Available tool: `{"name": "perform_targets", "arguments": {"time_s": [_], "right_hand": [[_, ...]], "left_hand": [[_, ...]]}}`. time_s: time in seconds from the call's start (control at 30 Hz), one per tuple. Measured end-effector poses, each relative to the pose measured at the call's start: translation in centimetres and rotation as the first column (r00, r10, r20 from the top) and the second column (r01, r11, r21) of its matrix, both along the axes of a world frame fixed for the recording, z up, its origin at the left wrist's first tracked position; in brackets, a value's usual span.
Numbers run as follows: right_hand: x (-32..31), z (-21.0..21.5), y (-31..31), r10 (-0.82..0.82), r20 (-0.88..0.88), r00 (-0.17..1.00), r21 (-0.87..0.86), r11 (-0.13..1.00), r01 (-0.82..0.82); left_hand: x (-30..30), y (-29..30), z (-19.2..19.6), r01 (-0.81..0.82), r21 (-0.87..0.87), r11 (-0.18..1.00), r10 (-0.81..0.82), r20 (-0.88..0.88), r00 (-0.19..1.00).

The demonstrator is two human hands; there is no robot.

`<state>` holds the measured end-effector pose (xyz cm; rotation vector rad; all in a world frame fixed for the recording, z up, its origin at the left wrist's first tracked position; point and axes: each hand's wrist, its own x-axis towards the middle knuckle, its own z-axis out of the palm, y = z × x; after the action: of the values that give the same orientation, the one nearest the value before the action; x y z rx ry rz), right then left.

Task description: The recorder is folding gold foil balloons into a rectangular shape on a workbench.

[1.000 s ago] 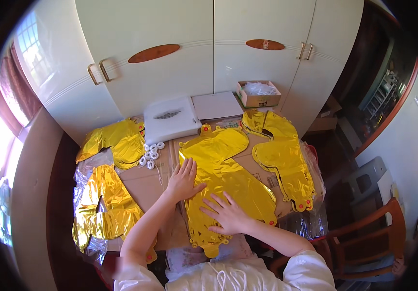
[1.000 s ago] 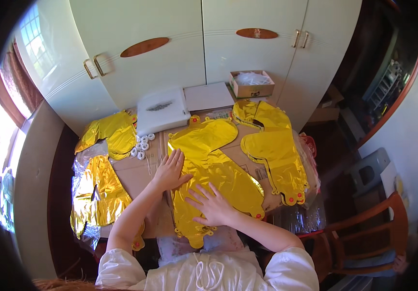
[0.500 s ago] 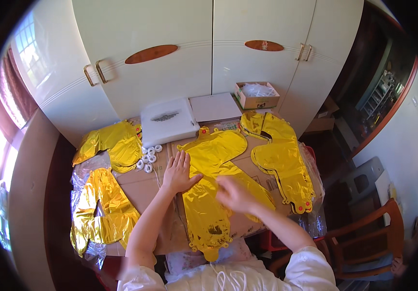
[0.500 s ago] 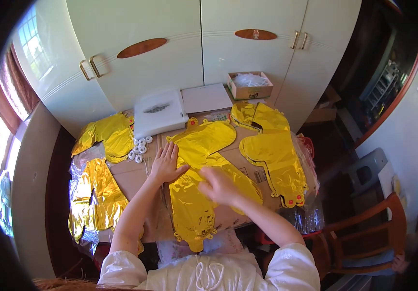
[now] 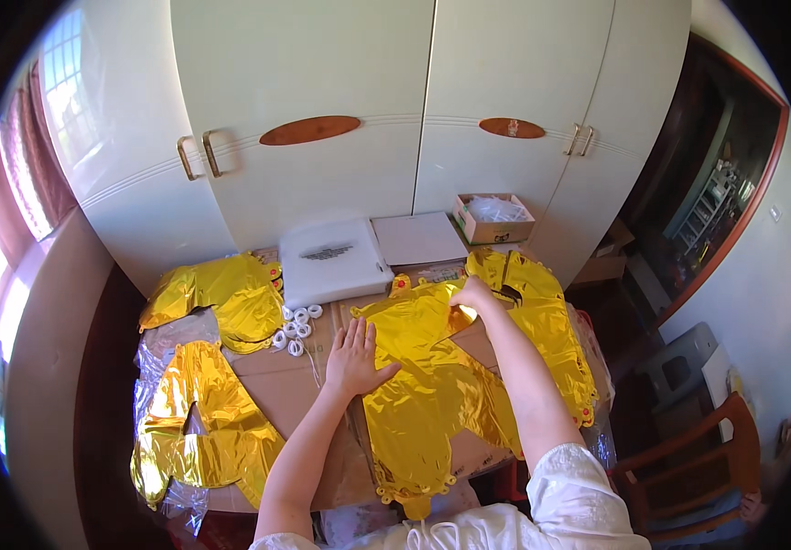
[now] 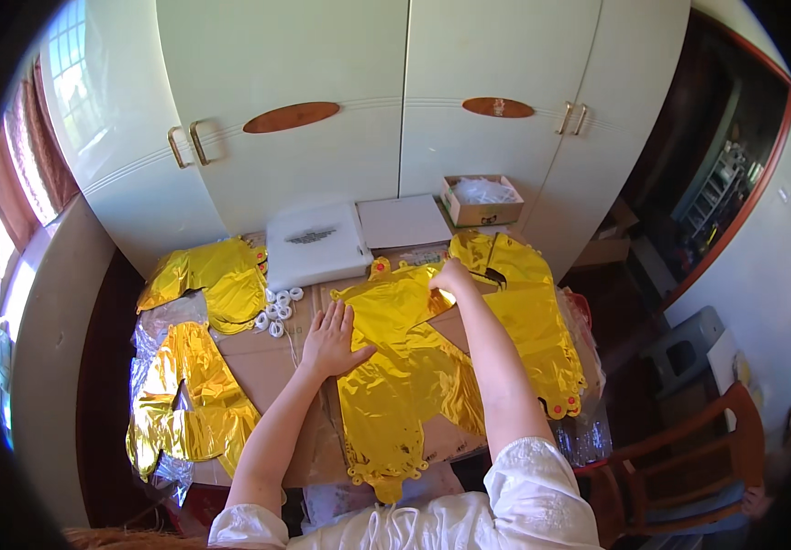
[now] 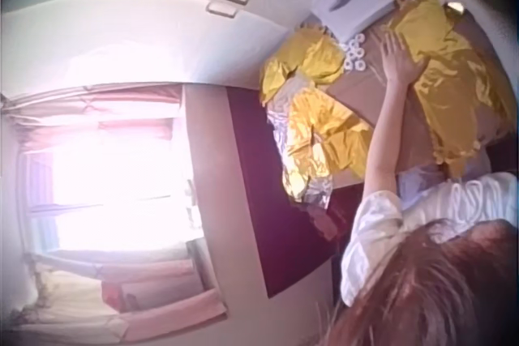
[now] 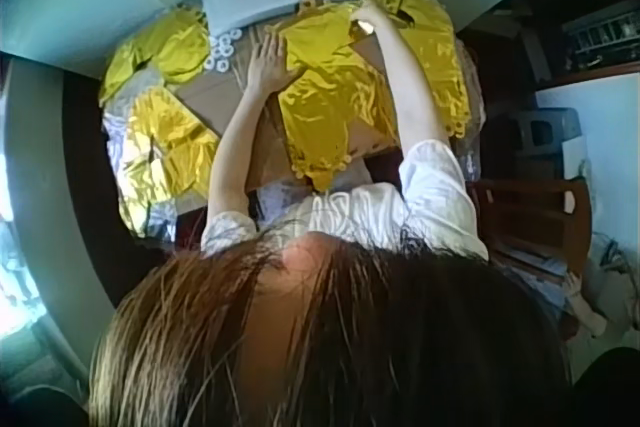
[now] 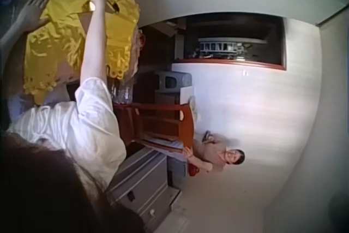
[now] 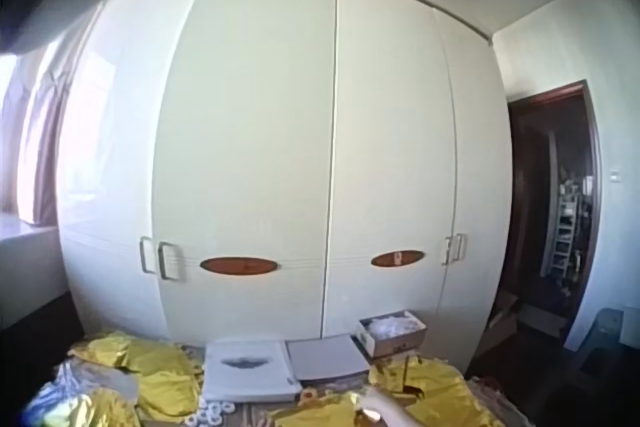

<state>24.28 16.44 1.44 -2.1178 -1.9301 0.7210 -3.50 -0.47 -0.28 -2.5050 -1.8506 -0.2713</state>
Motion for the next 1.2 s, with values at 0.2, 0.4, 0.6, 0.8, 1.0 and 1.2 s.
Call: {"name": "perform_targets", "arguments": {"time_s": [0.2,0.4,0.6,0.8,1.0,1.2], "right_hand": [[-0.3,1.5,-1.5,-0.119,-0.553,0.824,-0.143,0.989,0.047],[-1.2,3.5,-5.6,-0.293,-0.8,0.524,-0.303,0.951,0.07],[-1.7,-0.9,-8.4,0.146,-0.22,0.964,0.583,0.813,0.01],[-6.5,0.4,-13.9,0.427,0.152,0.891,0.834,0.429,-0.348],[-7.3,-2.0,-14.0,0.408,0.13,0.904,0.829,0.455,-0.325],[-6.0,-2.2,-9.6,0.054,-0.597,0.801,0.408,0.879,0.245]], "left_hand": [[-0.6,-0.2,-0.1,-0.023,-0.013,1.0,0.023,-0.007,1.0],[-0.7,-0.3,-0.1,-0.028,-0.005,1.0,0.028,-0.001,1.0],[0.1,0.1,-0.3,-0.002,0.002,1.0,0.002,0.004,1.0],[-0.4,0.5,-1.3,0.0,0.009,1.0,0.0,-0.028,1.0],[-0.1,0.5,-1.0,0.016,0.017,1.0,-0.017,0.013,1.0],[-0.8,0.1,-1.0,-0.013,0.022,1.0,0.013,-0.011,1.0]]}}
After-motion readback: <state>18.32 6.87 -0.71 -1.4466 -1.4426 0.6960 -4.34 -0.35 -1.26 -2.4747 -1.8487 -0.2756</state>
